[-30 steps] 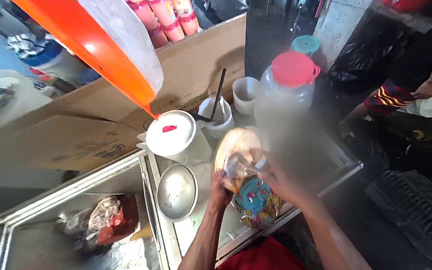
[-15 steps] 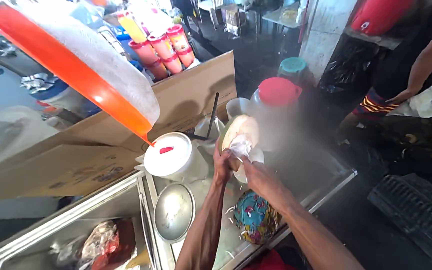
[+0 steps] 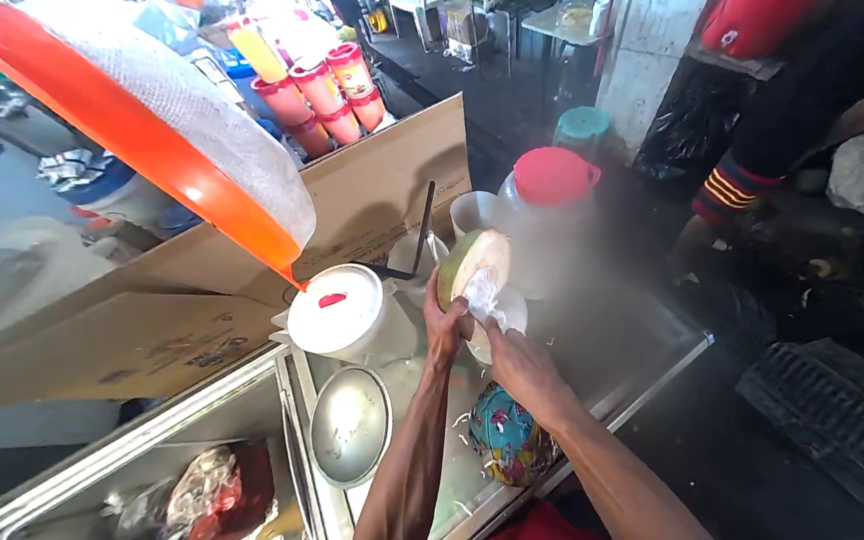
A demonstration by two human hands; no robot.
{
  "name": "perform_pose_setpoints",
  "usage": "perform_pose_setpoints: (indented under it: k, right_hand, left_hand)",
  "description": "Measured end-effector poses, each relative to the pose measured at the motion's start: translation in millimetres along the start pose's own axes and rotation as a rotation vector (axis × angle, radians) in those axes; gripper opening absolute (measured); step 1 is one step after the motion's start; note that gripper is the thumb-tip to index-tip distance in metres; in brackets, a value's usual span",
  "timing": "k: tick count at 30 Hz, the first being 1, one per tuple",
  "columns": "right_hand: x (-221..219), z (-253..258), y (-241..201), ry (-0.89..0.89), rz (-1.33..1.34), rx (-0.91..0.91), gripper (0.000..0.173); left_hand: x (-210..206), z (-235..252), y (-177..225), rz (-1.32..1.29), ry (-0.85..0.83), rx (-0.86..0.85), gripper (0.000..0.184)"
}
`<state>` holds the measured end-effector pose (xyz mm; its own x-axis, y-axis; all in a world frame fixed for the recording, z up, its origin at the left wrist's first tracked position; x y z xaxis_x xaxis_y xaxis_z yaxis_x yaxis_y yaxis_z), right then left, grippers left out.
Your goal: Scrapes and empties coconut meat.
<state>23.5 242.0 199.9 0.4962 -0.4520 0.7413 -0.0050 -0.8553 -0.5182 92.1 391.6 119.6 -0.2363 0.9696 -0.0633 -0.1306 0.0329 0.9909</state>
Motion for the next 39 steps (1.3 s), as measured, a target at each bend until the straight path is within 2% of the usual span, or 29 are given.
perform_pose_setpoints:
  k: [2, 4, 6, 9, 13, 16, 19, 22, 25, 28, 30, 33, 35, 36, 39]
  right_hand:
    - [8, -5, 5, 0.002, -0.001, -0.003, 0.044]
    - [20, 2, 1, 0.09, 0.07, -0.016, 0.049]
    - [14, 13, -4, 0.165, 0.118, -0.055, 0.055]
    - [-2, 8, -9, 0.072, 0.069, -0.06, 0.058]
    - [20, -13, -12, -0.044, 0.023, -0.06, 0.045]
    - [29, -8, -14, 0.107, 0.047, -0.053, 0.054]
    - [16, 5, -13, 0.185, 0.045, -0.094, 0.061]
    - [4, -2, -8, 0.103, 0.112, -0.119, 0.061]
    - [13, -4, -1, -0.074, 0.251, -0.072, 0.047]
    - [21, -8, 4, -0.11, 0.27, -0.042, 0.046]
    - [22, -11, 5, -0.052, 0.195, -0.045, 0.049]
    - [22, -7, 0, 0.224, 0.008, 0.045, 0.056]
    - [18, 3, -1, 0.375, -0.059, 0.12, 0.058]
    - [15, 8, 0, 0.385, -0.066, 0.125, 0.059]
    - [8, 11, -4, 0.22, -0.012, 0.016, 0.065]
  left_hand:
    - [-1, 0, -3, 0.023, 0.017, 0.019, 0.101]
    - [-4, 3, -3, 0.015, 0.038, 0.018, 0.095]
    - [-8, 1, 0, 0.018, 0.053, -0.001, 0.093]
    - [-11, -5, 3, 0.062, 0.07, -0.058, 0.101]
    - [-14, -15, -2, 0.089, 0.074, -0.062, 0.101]
    - [-20, -10, 7, 0.072, 0.129, -0.03, 0.098]
    - [-23, -16, 18, 0.104, 0.155, -0.072, 0.097]
    - [-24, -22, 18, 0.175, 0.163, -0.181, 0.109]
    - [-25, -23, 11, 0.213, 0.148, -0.264, 0.111]
    - [-27, -14, 6, 0.184, 0.168, -0.331, 0.114]
    - [-25, -11, 3, 0.138, 0.188, -0.278, 0.109]
    - [-25, -14, 9, -0.001, 0.245, -0.086, 0.093]
    - [-26, -17, 19, -0.031, 0.278, -0.025, 0.087]
    - [-26, -18, 23, -0.026, 0.286, -0.015, 0.085]
    - [-22, -19, 30, 0.045, 0.258, -0.082, 0.09]
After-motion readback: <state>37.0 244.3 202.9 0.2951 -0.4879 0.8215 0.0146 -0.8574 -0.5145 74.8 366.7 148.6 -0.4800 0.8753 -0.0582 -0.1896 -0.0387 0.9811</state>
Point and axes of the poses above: each hand's wrist, its own z-axis towards the middle knuckle, its own x-axis out of the back of the hand, y = z × x, the point moved 4 cm from there along z, towards the middle knuckle, and after that the axes turned 6 degrees about z, right-handed, at the moved point
